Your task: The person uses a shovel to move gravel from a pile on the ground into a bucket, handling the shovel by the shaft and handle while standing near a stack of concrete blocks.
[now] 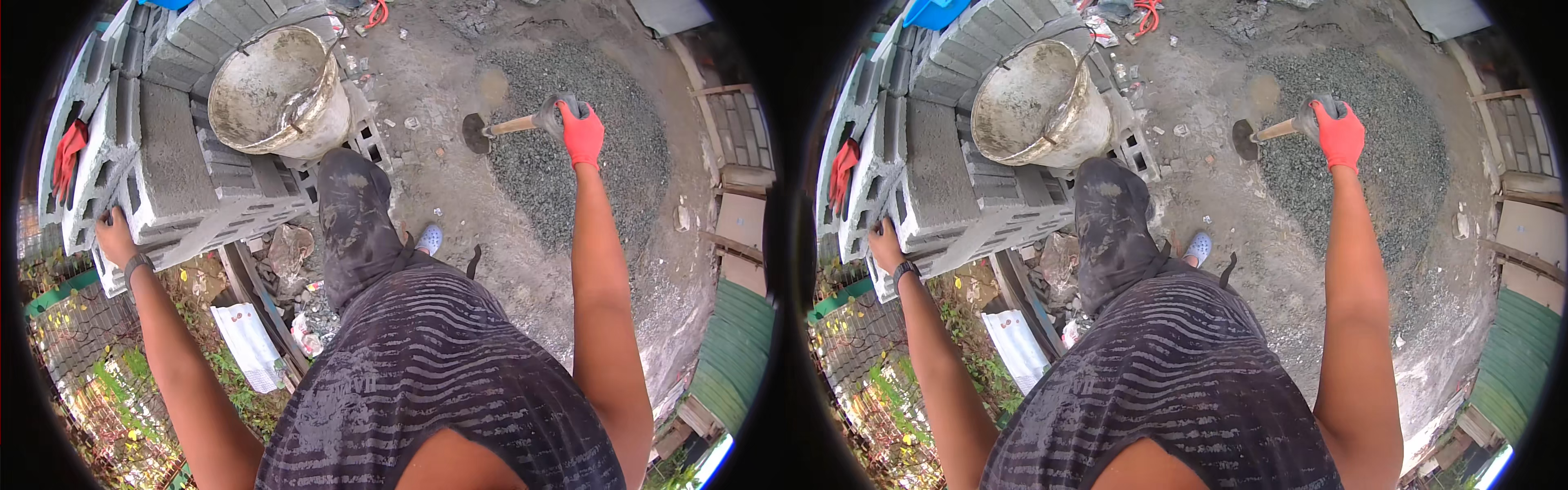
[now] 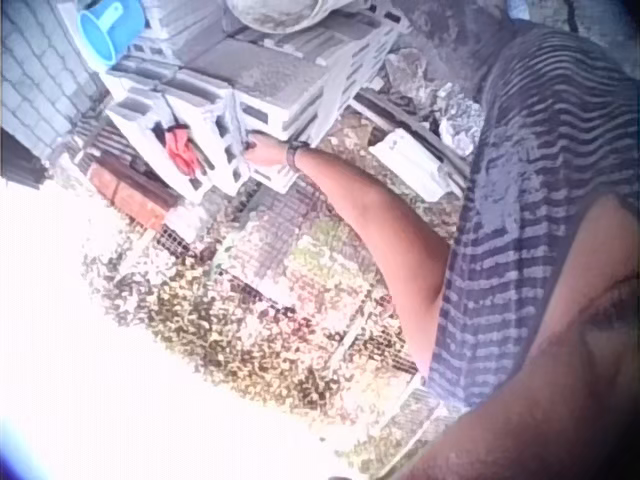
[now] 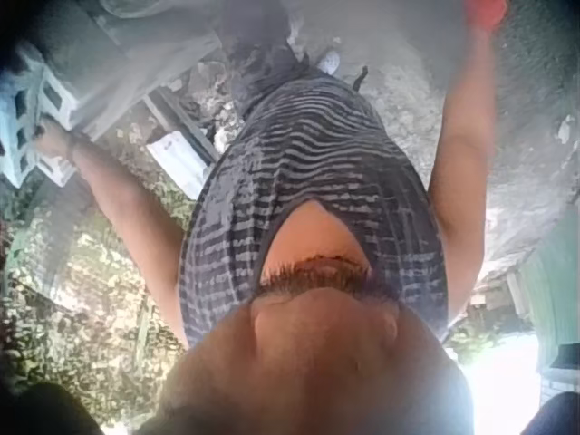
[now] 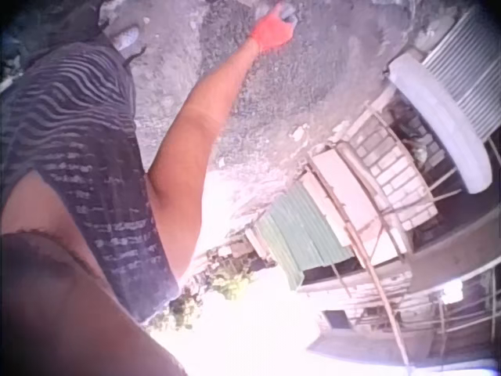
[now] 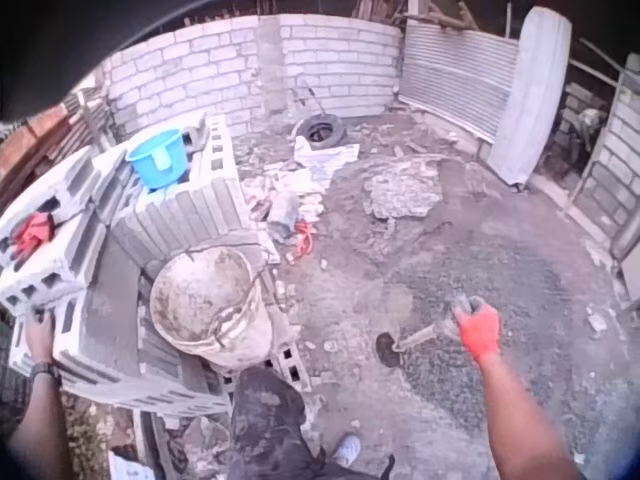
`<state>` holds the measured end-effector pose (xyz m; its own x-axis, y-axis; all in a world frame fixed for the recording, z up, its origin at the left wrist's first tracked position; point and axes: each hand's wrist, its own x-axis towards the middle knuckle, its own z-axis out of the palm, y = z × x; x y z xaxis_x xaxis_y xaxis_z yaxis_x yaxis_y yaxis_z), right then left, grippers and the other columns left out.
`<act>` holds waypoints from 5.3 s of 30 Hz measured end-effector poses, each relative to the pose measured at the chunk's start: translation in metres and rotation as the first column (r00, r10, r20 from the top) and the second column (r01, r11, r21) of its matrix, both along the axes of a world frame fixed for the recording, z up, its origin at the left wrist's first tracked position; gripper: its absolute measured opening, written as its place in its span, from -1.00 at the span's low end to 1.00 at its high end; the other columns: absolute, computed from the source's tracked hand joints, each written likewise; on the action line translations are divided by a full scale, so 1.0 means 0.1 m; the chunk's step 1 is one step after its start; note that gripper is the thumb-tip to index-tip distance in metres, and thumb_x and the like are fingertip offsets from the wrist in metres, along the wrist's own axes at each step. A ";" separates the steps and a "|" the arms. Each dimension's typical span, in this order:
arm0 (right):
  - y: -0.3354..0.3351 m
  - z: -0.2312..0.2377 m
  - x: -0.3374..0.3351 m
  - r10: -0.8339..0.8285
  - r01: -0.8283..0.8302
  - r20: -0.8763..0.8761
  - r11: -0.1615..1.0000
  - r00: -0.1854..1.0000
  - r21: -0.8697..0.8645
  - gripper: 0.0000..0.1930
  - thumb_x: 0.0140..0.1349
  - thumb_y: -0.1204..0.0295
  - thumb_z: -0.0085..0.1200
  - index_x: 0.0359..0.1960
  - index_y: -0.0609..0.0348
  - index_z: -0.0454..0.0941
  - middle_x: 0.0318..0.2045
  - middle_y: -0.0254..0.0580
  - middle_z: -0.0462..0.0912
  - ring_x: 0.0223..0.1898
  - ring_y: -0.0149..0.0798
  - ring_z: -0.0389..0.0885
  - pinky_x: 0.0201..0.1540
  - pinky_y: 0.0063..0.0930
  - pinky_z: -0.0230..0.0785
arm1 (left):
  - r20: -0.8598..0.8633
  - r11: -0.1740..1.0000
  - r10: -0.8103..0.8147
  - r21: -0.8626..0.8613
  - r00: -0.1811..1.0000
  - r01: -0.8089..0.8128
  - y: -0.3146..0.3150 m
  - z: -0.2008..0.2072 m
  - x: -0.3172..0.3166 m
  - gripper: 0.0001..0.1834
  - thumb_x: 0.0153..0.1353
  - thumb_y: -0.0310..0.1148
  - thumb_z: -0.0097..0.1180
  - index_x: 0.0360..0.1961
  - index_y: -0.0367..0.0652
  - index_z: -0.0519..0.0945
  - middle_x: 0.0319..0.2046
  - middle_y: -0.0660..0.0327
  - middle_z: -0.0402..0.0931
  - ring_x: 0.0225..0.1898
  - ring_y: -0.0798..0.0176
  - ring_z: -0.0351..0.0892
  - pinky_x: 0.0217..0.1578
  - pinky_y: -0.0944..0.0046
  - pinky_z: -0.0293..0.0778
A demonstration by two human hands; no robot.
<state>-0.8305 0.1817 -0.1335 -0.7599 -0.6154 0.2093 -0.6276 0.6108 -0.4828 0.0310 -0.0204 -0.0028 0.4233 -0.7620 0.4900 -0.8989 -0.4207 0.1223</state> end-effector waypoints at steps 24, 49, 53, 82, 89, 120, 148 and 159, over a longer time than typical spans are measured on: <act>0.20 -0.10 -0.24 -0.056 0.057 0.005 0.998 0.998 -0.011 -0.31 -0.06 -0.16 0.27 -0.06 0.19 0.64 -0.18 0.08 0.69 -0.11 0.06 0.65 -0.05 -0.20 0.46 | -0.053 0.999 -0.048 0.022 0.997 0.049 -0.01 -0.03 0.04 -0.39 0.15 0.13 0.02 0.05 -0.09 0.58 0.06 -0.04 0.54 0.08 -0.15 0.49 0.08 0.03 0.35; 0.61 -0.16 0.31 -0.093 0.093 -0.004 0.996 0.996 -0.007 -0.29 -0.07 -0.16 0.27 -0.02 0.14 0.61 -0.20 0.06 0.69 -0.14 0.04 0.66 -0.06 -0.19 0.48 | -0.059 0.999 0.021 0.037 0.998 -0.019 0.05 0.02 -0.10 -0.41 0.12 0.12 0.05 0.03 -0.08 0.59 0.02 0.03 0.57 0.06 -0.07 0.52 0.07 0.07 0.36; 0.68 -0.28 0.34 -0.071 0.069 -0.091 0.997 0.993 -0.032 -0.33 -0.07 -0.16 0.26 -0.05 0.11 0.63 -0.22 0.03 0.70 -0.17 0.04 0.67 -0.09 -0.20 0.49 | -0.080 1.000 -0.012 -0.007 0.997 0.011 0.13 0.07 -0.30 -0.37 0.09 0.13 0.06 0.05 -0.11 0.58 0.04 0.02 0.57 0.07 -0.08 0.52 0.08 0.06 0.35; 1.87 -0.32 0.60 0.012 0.001 0.543 1.000 0.840 -0.023 -0.61 0.05 0.30 0.23 -0.07 0.15 0.57 -0.34 -0.12 0.66 -0.29 -0.16 0.61 -0.16 -0.34 0.42 | -0.628 -0.233 -0.777 0.213 -0.050 0.949 1.18 -1.18 -4.41 -0.68 0.20 -0.18 0.22 -0.13 -0.18 0.61 -0.18 0.00 0.63 -0.13 -0.10 0.60 -0.14 0.06 0.50; 1.64 -0.25 -0.03 0.019 0.097 0.617 0.983 0.787 -0.154 -0.60 0.04 0.33 0.26 -0.06 0.17 0.57 -0.34 -0.07 0.68 -0.29 -0.12 0.65 -0.16 -0.34 0.44 | -0.720 -0.455 -0.656 0.618 0.228 0.641 0.95 -2.51 -5.60 -0.40 0.22 0.17 0.09 0.02 -0.14 0.58 -0.06 -0.06 0.59 -0.04 -0.16 0.57 -0.04 0.01 0.47; 0.75 -0.09 -0.75 -0.006 0.749 0.911 0.573 0.411 -0.334 -0.57 0.02 0.16 0.31 -0.27 0.32 0.56 -0.55 -0.27 0.59 -0.51 -0.40 0.56 -0.37 -0.49 0.41 | -0.496 -0.001 0.810 0.532 0.312 0.847 -0.61 -4.20 -10.24 -0.48 0.13 -0.19 0.24 0.01 -0.26 0.40 -0.16 -0.03 0.51 -0.23 -0.02 0.60 -0.10 -0.04 0.55; 1.82 -2.61 -0.23 -0.268 0.819 0.855 -0.508 -0.444 0.265 -0.70 0.26 0.20 0.09 -0.23 0.23 0.50 -0.55 -0.27 0.45 -0.63 -0.33 0.43 -0.57 -0.44 0.31 | -0.409 -0.142 0.681 0.740 0.607 0.657 1.26 -6.83 -10.65 -0.80 0.08 -0.43 0.28 -0.38 -0.17 0.46 -0.46 0.19 0.43 -0.41 0.15 0.54 -0.26 0.03 0.57; 1.85 -3.70 -0.14 -0.207 0.761 0.816 -0.534 -0.540 0.368 -0.59 0.32 0.10 -0.03 -0.05 0.21 0.49 -0.57 -0.33 0.37 -0.63 -0.37 0.36 -0.56 -0.46 0.26 | -0.423 -0.146 0.643 0.752 0.639 0.643 1.15 -7.71 -10.66 -0.77 0.12 -0.39 0.28 -0.32 -0.19 0.46 -0.44 0.19 0.41 -0.43 0.15 0.53 -0.32 0.03 0.58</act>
<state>-0.8444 0.3666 -0.5039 0.0169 0.6577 -0.7530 0.6298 -0.5920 -0.5029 -1.0348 0.0946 -0.7741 -0.0132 0.0145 -0.9998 -0.7936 -0.6084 0.0016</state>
